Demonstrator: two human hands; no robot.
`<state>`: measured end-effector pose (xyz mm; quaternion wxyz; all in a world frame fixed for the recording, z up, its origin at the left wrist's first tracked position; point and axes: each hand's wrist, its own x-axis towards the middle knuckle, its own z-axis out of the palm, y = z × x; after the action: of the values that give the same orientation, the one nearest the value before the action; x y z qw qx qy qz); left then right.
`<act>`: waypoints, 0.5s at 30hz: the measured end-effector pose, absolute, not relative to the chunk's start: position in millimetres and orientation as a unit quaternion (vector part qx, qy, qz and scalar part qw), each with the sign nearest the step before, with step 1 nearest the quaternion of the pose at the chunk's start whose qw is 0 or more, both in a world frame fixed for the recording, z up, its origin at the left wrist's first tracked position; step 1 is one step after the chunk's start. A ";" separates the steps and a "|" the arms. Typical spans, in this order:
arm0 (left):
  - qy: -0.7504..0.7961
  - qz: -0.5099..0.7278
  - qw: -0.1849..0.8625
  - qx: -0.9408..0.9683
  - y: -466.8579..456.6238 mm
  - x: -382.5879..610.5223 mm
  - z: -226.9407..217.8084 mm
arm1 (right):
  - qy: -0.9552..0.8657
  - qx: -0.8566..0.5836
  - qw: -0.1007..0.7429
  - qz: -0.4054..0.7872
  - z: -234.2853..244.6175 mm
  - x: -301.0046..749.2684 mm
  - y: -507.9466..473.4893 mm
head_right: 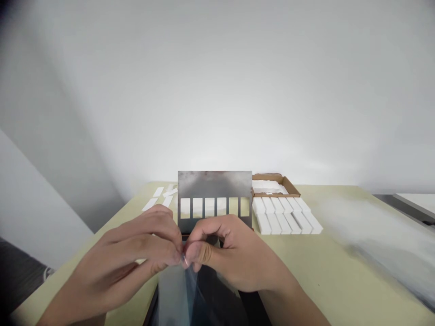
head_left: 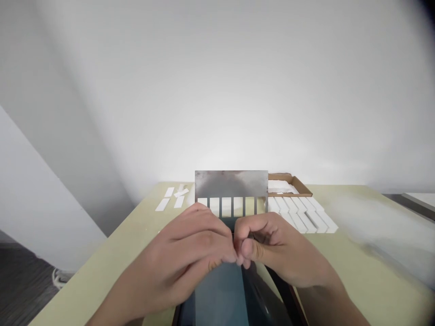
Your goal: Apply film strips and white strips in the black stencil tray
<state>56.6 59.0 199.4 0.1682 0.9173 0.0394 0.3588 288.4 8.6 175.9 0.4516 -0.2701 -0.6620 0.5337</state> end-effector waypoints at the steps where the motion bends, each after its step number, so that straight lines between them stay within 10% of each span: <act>1: 0.037 0.358 0.171 0.917 58.0 56.9 199.1 | -0.663 -0.274 0.449 0.533 176.9 288.5 7.7; 15: 0.072 0.383 0.052 0.920 43.0 50.1 199.9 | -0.705 -0.324 0.438 0.454 188.9 304.4 -14.2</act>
<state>50.1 43.0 199.9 0.0518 0.9196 0.0722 0.3827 304.4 -14.2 188.9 0.4379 -0.3239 -0.7053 0.4538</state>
